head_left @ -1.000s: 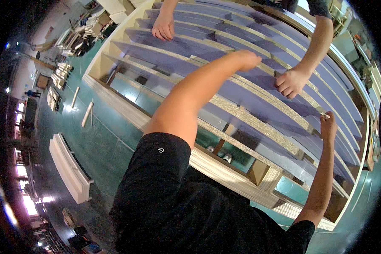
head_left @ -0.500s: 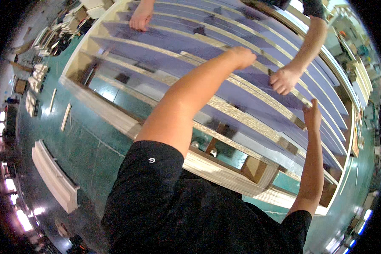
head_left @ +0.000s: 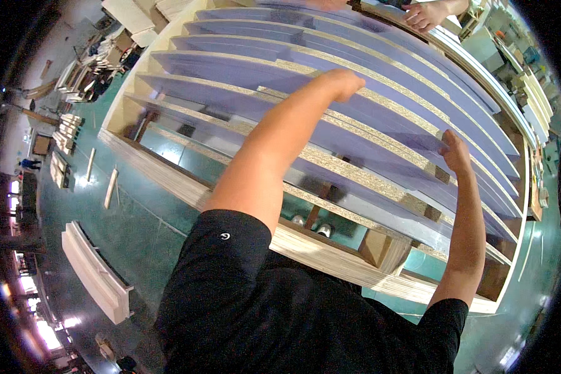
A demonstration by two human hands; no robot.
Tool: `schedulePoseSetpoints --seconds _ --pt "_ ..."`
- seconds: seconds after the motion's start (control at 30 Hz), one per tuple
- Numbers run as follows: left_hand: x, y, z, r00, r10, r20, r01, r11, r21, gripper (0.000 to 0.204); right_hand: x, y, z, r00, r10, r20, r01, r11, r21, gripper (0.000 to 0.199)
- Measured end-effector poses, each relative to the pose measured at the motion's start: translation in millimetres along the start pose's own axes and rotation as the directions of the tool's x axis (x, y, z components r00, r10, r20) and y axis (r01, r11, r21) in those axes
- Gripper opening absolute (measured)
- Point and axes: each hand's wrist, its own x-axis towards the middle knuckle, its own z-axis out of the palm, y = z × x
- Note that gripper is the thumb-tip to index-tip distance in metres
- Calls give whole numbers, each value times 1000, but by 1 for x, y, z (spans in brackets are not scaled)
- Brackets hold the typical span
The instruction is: The person assembles a wooden frame structure by attaching small wooden blocks to a large panel using a pneumatic nail gun. They position the blocks, drive nails into them, and then flip the large assembly to work on the other side with assistance.
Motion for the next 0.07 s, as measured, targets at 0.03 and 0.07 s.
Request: schedulePoseSetpoints --seconds 0.03,0.07 --pt "-2 1 -2 1000 1 21 -2 1000 15 52 4 5 4 999 8 42 -8 1000 7 51" --pt "-11 -7 -6 999 -31 23 30 999 32 52 14 5 10 996 0 85 -2 1000 22 59"
